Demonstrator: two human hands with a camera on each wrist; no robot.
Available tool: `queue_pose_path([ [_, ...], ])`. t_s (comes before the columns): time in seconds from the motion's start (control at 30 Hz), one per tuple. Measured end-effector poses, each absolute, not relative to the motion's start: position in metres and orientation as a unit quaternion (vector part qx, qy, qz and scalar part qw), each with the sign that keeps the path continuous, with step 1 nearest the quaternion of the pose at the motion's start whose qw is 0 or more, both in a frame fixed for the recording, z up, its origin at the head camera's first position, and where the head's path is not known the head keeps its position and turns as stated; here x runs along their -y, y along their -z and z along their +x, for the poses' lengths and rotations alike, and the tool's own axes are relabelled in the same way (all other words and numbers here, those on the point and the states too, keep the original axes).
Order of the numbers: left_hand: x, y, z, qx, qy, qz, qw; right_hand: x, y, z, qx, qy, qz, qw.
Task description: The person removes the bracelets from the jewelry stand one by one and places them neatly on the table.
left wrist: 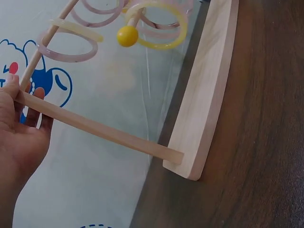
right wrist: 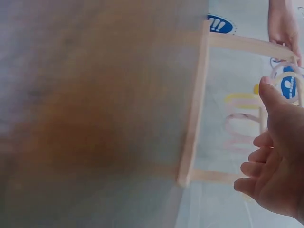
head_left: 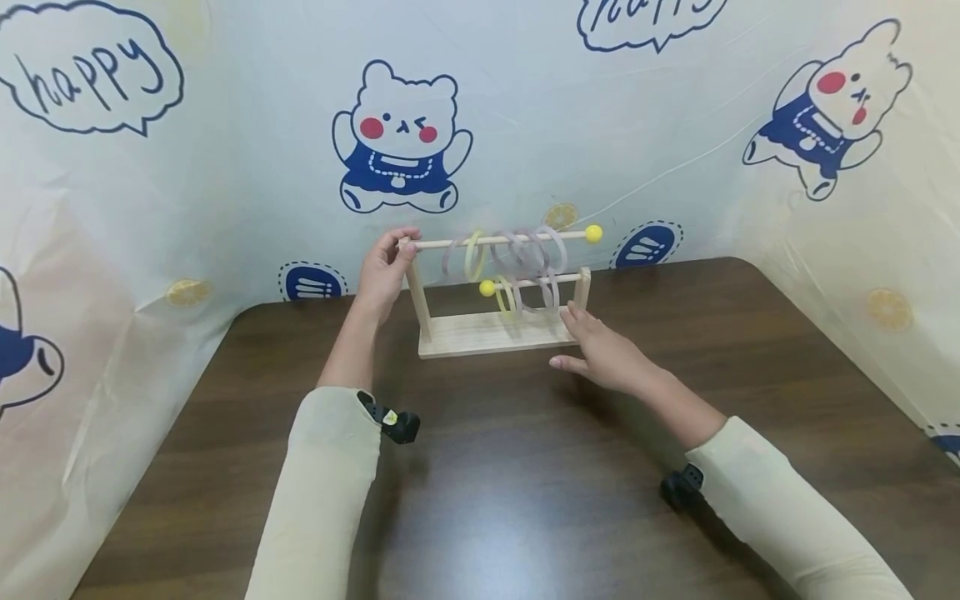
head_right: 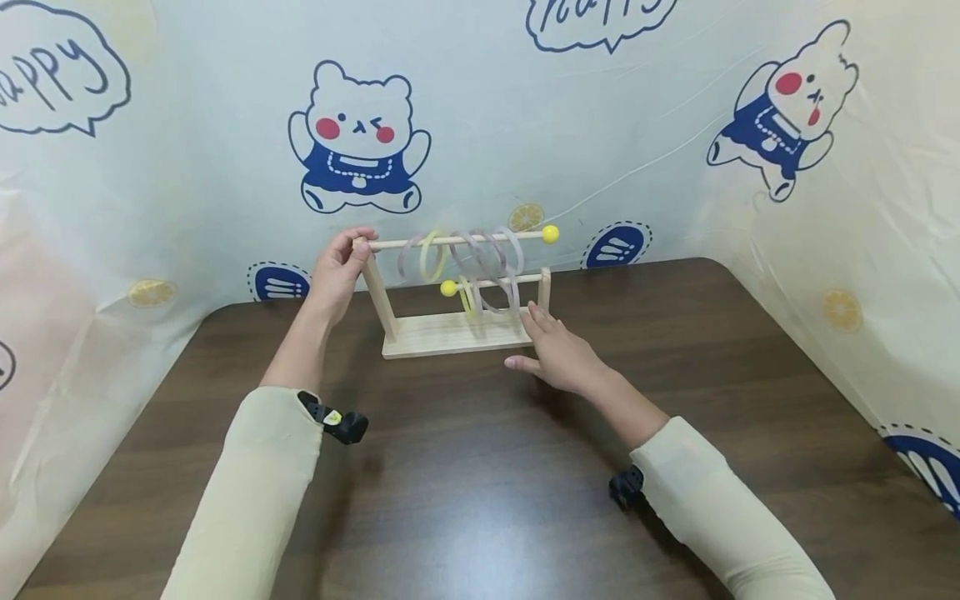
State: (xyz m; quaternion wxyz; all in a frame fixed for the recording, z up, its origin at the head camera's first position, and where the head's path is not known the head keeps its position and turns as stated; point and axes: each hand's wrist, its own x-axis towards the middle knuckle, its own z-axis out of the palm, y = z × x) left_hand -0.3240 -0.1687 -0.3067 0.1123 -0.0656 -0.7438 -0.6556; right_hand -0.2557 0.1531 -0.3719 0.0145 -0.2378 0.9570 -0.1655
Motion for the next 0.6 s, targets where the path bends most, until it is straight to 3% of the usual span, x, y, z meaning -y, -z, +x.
queue_pose_path([
  [0.3,0.169,0.305,-0.326,0.748,0.65,-0.062,0.116,-0.144,0.342,-0.267,-0.959,0.189,-0.21,-0.03],
  [0.6,0.168,0.308,-0.326,0.737,0.663,-0.06,0.115,-0.141,0.335,-0.279,-0.955,0.24,-0.16,-0.07],
])
